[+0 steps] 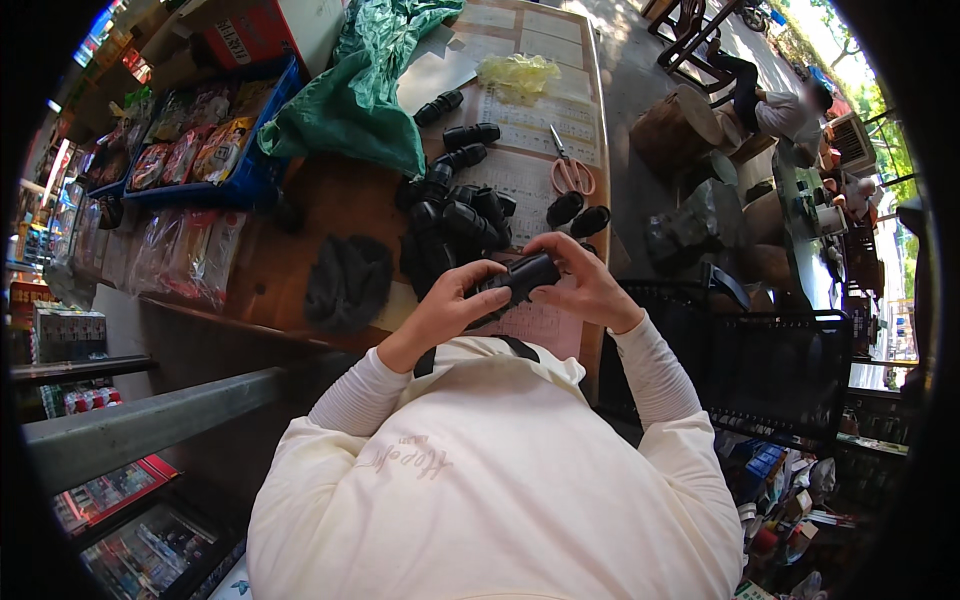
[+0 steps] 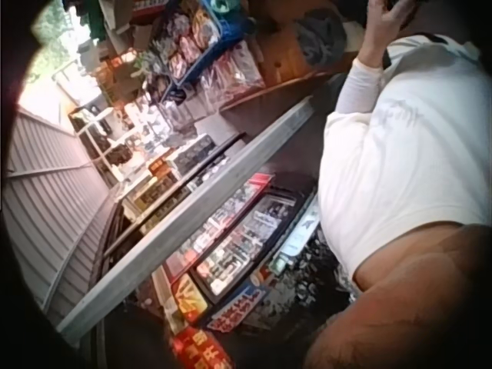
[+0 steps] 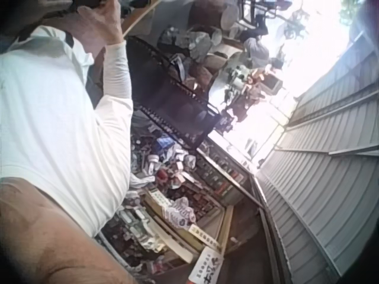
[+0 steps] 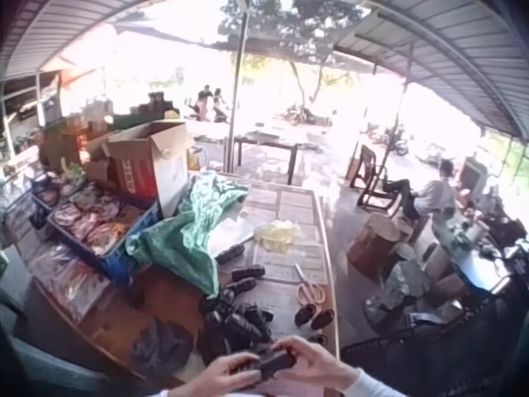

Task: The person repeatedly picks up black cylindrical camera parts from a table, separates them into components, and reassembles them. The person handles the parts one at a time, rotating and twisting them to fit together.

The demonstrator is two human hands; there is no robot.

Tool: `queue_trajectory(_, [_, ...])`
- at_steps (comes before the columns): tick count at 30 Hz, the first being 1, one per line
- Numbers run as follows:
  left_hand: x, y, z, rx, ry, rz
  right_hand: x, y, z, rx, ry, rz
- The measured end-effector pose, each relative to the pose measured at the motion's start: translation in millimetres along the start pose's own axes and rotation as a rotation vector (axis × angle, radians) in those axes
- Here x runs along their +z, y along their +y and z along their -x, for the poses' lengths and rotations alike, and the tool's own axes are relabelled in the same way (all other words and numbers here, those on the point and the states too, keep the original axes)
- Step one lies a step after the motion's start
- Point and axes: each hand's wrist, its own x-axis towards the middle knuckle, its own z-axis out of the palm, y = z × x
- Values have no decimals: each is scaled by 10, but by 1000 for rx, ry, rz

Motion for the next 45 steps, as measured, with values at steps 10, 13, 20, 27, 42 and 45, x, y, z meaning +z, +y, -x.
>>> queue_trajectory(10, [22,-6,-13,-115,-66,238,-46,173,40,-62,-105,-439])
queue_trajectory(13, [47,35,-18,45,74,-197,-36,191,42,82,13,-442])
queue_trajectory(20, [122,99,-41,329,243,-691,47,256,-28,416,130,-162])
queue_trajectory(27, [-1,58,-11,-61,49,-99,16,191,-1,131,49,-242])
queue_trajectory(42, [61,-77,-40,-42,24,64,-18,260,39,69,98,-399])
queue_trajectory(45, [108,13,-2,71,97,-231,7,323,59,266,152,-267])
